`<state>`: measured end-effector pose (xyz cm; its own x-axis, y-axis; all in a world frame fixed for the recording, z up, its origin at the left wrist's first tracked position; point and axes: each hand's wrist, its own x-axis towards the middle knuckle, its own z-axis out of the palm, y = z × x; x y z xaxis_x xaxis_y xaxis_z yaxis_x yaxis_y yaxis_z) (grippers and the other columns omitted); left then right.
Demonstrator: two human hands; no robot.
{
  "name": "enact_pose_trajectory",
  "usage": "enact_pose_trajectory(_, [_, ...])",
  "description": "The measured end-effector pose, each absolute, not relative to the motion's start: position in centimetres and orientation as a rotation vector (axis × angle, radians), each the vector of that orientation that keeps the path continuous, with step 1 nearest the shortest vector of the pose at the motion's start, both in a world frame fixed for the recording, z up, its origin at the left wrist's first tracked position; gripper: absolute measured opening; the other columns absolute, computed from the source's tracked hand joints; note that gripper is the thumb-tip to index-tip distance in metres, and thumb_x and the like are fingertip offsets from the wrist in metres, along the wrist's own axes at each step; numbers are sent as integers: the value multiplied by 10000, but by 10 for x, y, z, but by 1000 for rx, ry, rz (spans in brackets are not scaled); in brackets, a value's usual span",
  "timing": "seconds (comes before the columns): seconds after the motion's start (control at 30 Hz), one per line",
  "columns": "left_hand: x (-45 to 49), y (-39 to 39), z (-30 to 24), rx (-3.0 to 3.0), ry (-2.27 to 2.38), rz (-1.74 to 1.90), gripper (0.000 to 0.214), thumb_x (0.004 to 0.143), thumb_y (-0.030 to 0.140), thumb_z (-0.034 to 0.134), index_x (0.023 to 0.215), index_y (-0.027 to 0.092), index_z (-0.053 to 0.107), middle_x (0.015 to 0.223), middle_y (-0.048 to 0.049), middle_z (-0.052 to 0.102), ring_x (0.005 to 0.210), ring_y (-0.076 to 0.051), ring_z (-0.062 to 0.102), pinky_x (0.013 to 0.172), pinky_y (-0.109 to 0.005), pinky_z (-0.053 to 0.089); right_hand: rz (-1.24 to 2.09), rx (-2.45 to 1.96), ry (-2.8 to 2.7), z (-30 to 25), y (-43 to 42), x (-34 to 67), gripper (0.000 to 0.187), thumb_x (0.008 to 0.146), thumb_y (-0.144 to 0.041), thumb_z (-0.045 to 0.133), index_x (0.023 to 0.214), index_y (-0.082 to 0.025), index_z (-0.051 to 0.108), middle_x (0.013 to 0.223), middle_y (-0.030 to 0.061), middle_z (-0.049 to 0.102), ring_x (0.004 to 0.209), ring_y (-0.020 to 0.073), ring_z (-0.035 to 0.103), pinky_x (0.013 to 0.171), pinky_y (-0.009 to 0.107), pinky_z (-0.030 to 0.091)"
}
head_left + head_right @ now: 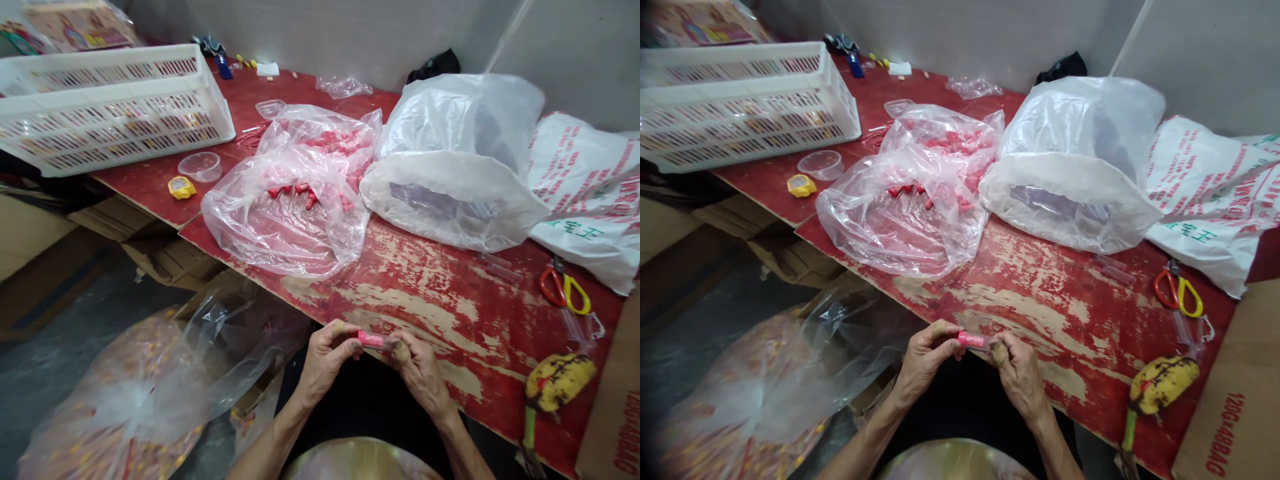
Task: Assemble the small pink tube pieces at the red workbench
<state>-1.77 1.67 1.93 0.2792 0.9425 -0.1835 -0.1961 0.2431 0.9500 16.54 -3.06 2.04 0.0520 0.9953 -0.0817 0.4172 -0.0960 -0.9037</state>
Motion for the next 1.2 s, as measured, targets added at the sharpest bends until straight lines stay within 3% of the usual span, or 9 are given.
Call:
enact_pose_trajectory(0.1, [-18,17,19,986,949,956,161,752,246,695,899,182,694,685,14,605,572,-116,596,564,-223,487,1014,-1587,-1488,23,-31,167,297,899,-438,489,1063,-201,563,910,31,614,757,163,562,604,230,412])
enact_pose_trajectory(0.27, [-17,16,19,1071,936,944,113,751,249,702,835,175,705,717,1,598,590,-122,605,579,-230,488,951,-1590,-1478,20,-30,167,386,935,-479,396,746,-186,562,622,-9,521,553,134,478,524,240,342])
enact_pose_trajectory(0.47, [-18,17,22,1101,944,898,167,742,232,704,899,178,694,780,0,582,672,-126,614,653,-230,493,994,-1659,-1312,16,-29,162,389,939,-492,393,805,-186,593,609,-16,518,511,128,466,475,229,351])
enact_pose_trajectory(0.57, [-18,19,22,1046,962,912,149,748,233,693,885,176,682,774,6,602,653,-116,608,642,-220,492,1000,-1580,-1383,18,-29,163,294,940,-443,432,925,-208,608,782,7,611,707,148,573,613,223,434])
enact_pose_trajectory(0.67, [-18,21,23,958,968,925,144,745,235,691,872,171,672,757,14,622,621,-105,608,627,-211,494,953,-1449,-1510,19,-29,167,183,935,-345,486,1071,-267,581,1007,2,612,936,148,574,783,212,444])
enact_pose_trajectory(0.87, [-19,20,25,926,959,876,139,740,230,685,836,136,648,606,11,644,544,-102,580,565,-200,471,797,-1310,-1641,19,-29,174,236,910,-199,501,1133,-264,540,1071,27,536,978,137,553,808,199,449])
enact_pose_trajectory(1.1, [-19,22,20,905,927,883,123,748,230,683,815,129,660,611,8,629,548,-100,566,560,-209,475,790,-1352,-1651,19,-26,173,170,966,-301,433,959,-242,593,834,-13,625,758,121,591,657,195,436])
enact_pose_trajectory(1.2, [-21,23,18,868,860,872,291,698,219,733,973,166,654,719,6,642,638,-110,584,614,-219,488,799,-1373,-1647,17,-25,171,187,963,-332,438,951,-228,592,840,-1,626,764,135,594,654,212,432])
